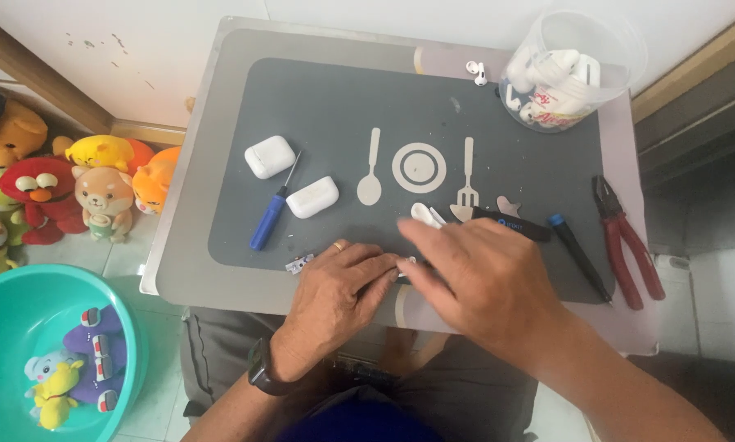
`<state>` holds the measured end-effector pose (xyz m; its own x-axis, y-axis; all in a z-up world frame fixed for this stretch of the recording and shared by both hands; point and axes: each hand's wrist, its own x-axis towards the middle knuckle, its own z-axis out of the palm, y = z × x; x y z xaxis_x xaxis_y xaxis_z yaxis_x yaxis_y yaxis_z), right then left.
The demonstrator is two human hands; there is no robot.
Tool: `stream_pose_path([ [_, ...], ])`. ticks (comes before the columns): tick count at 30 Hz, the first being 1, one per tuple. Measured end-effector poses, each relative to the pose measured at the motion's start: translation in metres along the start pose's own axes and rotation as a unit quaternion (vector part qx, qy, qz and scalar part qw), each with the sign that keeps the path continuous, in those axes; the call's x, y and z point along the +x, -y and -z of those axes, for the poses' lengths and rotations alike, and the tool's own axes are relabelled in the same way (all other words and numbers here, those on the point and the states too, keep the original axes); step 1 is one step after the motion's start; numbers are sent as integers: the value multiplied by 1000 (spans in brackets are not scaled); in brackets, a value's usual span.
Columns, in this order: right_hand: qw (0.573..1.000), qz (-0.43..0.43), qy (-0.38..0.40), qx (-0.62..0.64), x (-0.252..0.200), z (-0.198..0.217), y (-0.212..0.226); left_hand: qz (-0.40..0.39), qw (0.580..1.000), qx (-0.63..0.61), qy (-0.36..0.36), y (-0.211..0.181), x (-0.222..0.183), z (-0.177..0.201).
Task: Repairing or disassembling the internal components of an earbud charging case using a precision screwdriver.
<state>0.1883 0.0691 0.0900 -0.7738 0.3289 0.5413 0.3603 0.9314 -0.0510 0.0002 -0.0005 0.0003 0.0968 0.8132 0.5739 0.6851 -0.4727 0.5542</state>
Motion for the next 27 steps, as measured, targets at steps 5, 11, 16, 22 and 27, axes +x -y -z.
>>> stream_pose_path([
  [5, 999, -2, 28, 41, -4, 0, -4, 2, 1000, 0, 2, 1, 1, 1],
  [11, 998, 11, 26, 51, -3, 0, 1, 9, 1000, -8, 1, 0, 0, 3],
  [16, 997, -1, -7, -75, -7, -6, 0, -2, 1000, -11, -1, 1, 1, 3],
  [22, 1000, 5, -6, -13, 0, -1, 6, 6, 1000, -3, 7, 1, -1, 3],
  [27, 1000, -11, 0, -20, -2, -1, 5, 3, 1000, 3, 8, -2, 2, 5],
])
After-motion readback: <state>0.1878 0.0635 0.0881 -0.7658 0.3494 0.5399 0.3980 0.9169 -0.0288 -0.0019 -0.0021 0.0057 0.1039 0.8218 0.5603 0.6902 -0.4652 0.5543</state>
